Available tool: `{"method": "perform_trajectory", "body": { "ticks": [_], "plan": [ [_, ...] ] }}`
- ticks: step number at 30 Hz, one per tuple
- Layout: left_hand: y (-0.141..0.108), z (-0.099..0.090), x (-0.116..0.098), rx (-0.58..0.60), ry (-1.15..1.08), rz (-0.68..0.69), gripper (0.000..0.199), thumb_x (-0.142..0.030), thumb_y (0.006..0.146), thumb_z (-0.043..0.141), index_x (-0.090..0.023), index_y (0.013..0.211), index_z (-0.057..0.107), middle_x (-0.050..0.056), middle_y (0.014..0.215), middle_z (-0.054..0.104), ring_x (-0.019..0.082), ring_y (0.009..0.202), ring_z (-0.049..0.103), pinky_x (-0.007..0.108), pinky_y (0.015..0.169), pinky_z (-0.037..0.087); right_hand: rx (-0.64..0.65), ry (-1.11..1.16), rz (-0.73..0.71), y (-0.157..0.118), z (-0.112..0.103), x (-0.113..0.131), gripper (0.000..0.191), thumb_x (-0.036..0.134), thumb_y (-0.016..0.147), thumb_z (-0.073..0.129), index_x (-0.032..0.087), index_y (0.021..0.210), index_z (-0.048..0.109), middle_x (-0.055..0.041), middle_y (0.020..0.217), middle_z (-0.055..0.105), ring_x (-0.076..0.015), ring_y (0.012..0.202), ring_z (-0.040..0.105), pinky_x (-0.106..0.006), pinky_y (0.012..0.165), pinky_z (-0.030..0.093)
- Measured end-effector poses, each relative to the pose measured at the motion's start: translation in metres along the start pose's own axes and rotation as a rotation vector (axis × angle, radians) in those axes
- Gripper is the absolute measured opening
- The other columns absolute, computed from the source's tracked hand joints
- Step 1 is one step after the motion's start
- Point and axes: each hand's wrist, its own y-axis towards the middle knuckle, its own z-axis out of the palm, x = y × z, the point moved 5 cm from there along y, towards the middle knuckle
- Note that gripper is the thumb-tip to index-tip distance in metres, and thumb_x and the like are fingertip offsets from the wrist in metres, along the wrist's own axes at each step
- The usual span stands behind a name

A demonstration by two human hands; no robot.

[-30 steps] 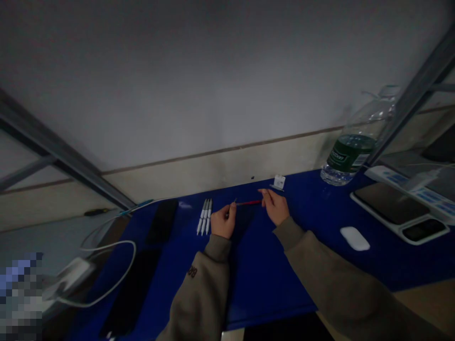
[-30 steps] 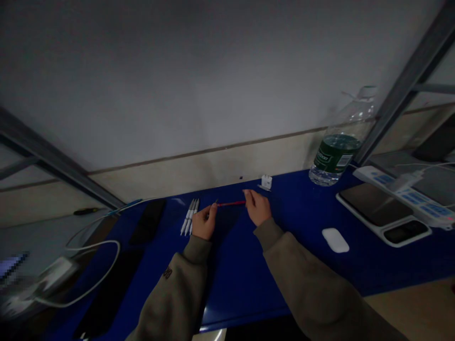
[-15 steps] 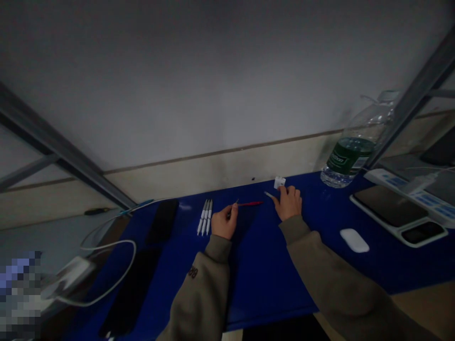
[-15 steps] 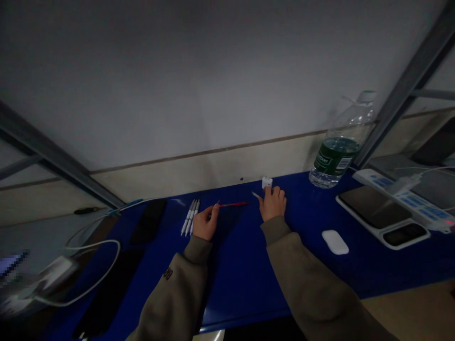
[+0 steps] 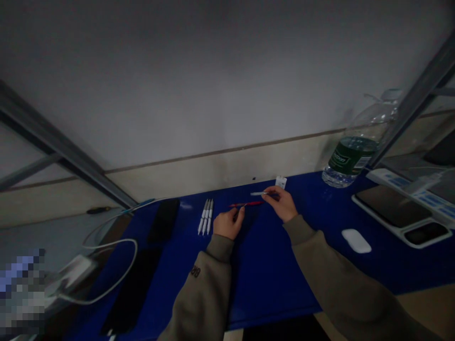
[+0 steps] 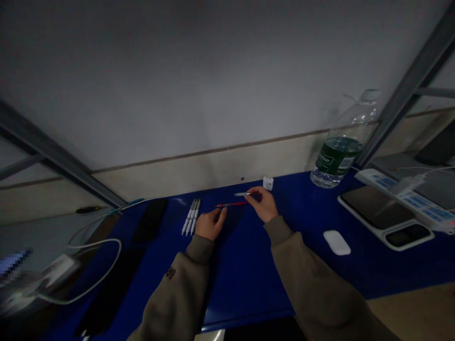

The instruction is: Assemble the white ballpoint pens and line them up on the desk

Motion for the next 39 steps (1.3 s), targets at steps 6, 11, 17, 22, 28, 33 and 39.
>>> {"method": "perform_trajectory", "body": {
  "ticks": [6,11,17,22,28,33,39],
  "plan": [
    [0.0,0.004,0.0,0.056,0.039,0.006,0.058,-0.056,0.09,0.022,-0.019,0.07,0.062,0.004,0.058,0.06,0.015,0.056,0.057,0.026,0.049,0.021,0.066,0.294,0.109,-0.006,0.01,0.008,0.027,0.038,0.072,0.066,0.018,0.09,0.06,-0.0051,0.083,0.066,-0.0174,0.076,0.061,-0.03,0.069,0.046],
    [0.0,0.006,0.0,0.083,0.043,0.006,0.059,-0.057,0.09,0.021,-0.019,0.072,0.062,0.004,0.059,0.06,0.016,0.057,0.057,0.026,0.049,0.023,0.116,0.349,0.133,-0.01,0.018,0.01,0.027,0.035,0.072,0.065,0.018,0.092,0.059,-0.0044,0.078,0.067,-0.0175,0.073,0.062,-0.03,0.066,0.046],
    [0.0,0.005,-0.001,0.08,0.032,0.002,0.059,-0.057,0.09,0.021,-0.02,0.072,0.062,0.004,0.059,0.06,0.015,0.056,0.057,0.025,0.049,0.022,0.131,0.354,0.129,-0.01,0.02,0.009,0.027,0.032,0.072,0.067,0.018,0.093,0.059,-0.0045,0.077,0.066,-0.0176,0.073,0.063,-0.029,0.065,0.045],
    [0.0,0.005,-0.002,0.094,0.025,0.01,0.058,-0.056,0.09,0.021,-0.019,0.071,0.062,0.004,0.06,0.06,0.015,0.058,0.057,0.025,0.05,0.025,0.092,0.325,0.118,-0.01,0.018,0.011,0.026,0.033,0.072,0.066,0.018,0.093,0.06,-0.0042,0.077,0.066,-0.0171,0.073,0.061,-0.029,0.065,0.045],
    [-0.001,0.004,-0.004,0.12,0.045,0.011,0.058,-0.056,0.09,0.02,-0.019,0.073,0.061,0.005,0.063,0.062,0.017,0.061,0.059,0.025,0.051,0.03,0.183,0.316,0.139,-0.013,0.026,0.013,0.026,0.031,0.071,0.067,0.019,0.092,0.06,-0.0044,0.08,0.067,-0.0176,0.076,0.062,-0.029,0.066,0.045],
    [-0.003,0.007,-0.009,0.173,0.05,0.063,0.044,-0.05,0.09,0.028,-0.021,0.089,0.06,0.005,0.076,0.065,0.018,0.069,0.061,0.026,0.057,0.037,0.28,0.298,0.142,-0.018,0.036,0.009,0.024,0.03,0.071,0.068,0.018,0.09,0.061,-0.0035,0.079,0.067,-0.0158,0.075,0.062,-0.029,0.068,0.045],
    [-0.006,0.011,-0.009,0.208,0.075,0.05,0.034,-0.046,0.087,0.036,-0.023,0.099,0.057,0.006,0.082,0.066,0.022,0.077,0.063,0.028,0.063,0.041,0.464,0.243,0.152,-0.029,0.053,0.007,0.022,0.032,0.071,0.067,0.017,0.087,0.061,-0.0043,0.082,0.067,-0.0154,0.076,0.062,-0.031,0.073,0.046]
  ]
}}
